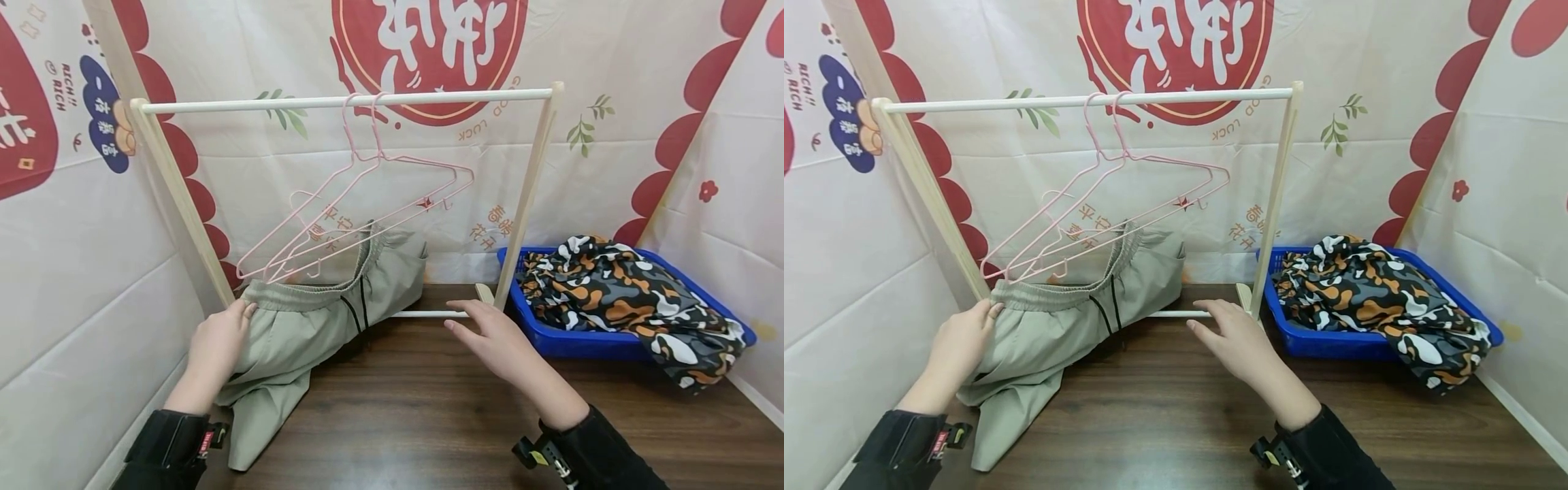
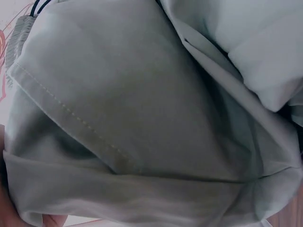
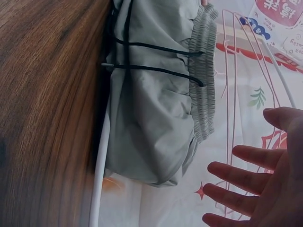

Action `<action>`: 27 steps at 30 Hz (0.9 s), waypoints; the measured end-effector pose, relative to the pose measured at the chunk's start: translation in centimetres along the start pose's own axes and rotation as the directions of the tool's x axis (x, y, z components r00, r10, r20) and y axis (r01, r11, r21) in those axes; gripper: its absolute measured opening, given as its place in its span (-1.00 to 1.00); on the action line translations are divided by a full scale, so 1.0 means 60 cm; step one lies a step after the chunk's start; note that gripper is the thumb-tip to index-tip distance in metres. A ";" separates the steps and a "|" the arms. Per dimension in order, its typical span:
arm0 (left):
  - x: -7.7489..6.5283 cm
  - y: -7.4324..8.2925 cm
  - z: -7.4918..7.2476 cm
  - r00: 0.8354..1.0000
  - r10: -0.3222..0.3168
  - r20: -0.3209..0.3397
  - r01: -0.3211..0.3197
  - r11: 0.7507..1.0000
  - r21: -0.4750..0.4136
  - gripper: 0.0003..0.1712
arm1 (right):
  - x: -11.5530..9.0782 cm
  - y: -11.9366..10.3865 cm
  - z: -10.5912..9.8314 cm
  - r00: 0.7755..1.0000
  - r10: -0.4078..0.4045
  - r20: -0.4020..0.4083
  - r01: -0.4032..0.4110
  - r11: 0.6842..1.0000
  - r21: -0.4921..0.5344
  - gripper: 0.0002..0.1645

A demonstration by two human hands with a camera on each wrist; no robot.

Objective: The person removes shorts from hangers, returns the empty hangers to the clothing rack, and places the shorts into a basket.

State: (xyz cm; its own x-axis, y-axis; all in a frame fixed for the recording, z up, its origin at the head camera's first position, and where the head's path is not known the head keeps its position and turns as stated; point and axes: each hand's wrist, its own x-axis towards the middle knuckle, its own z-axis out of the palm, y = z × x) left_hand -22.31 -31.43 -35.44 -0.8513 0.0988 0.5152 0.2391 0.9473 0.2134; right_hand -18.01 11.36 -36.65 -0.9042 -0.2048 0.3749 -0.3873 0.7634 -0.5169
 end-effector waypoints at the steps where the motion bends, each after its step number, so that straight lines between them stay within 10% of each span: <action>1: 0.000 0.001 0.001 1.000 0.006 0.003 -0.006 1.000 -0.004 -0.66 | 0.001 0.001 0.000 1.000 0.000 0.000 0.000 1.000 0.001 -0.34; 20: -0.001 0.021 0.018 0.994 0.073 0.078 -0.071 0.997 -0.038 -0.70 | 0.017 0.019 -0.003 1.000 0.009 0.006 -0.009 1.000 0.001 -0.24; 27: -0.001 0.027 0.036 0.988 0.156 0.007 -0.156 0.988 0.005 -0.68 | 0.021 0.030 -0.004 1.000 0.006 -0.002 -0.006 1.000 -0.017 -0.27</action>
State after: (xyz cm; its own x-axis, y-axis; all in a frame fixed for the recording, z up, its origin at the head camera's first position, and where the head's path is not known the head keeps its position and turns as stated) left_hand -22.88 -29.26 -36.95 -0.8068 0.2473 0.5366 0.3665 0.9218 0.1263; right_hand -19.79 12.61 -36.95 -0.9061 -0.1992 0.3732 -0.3787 0.7751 -0.5057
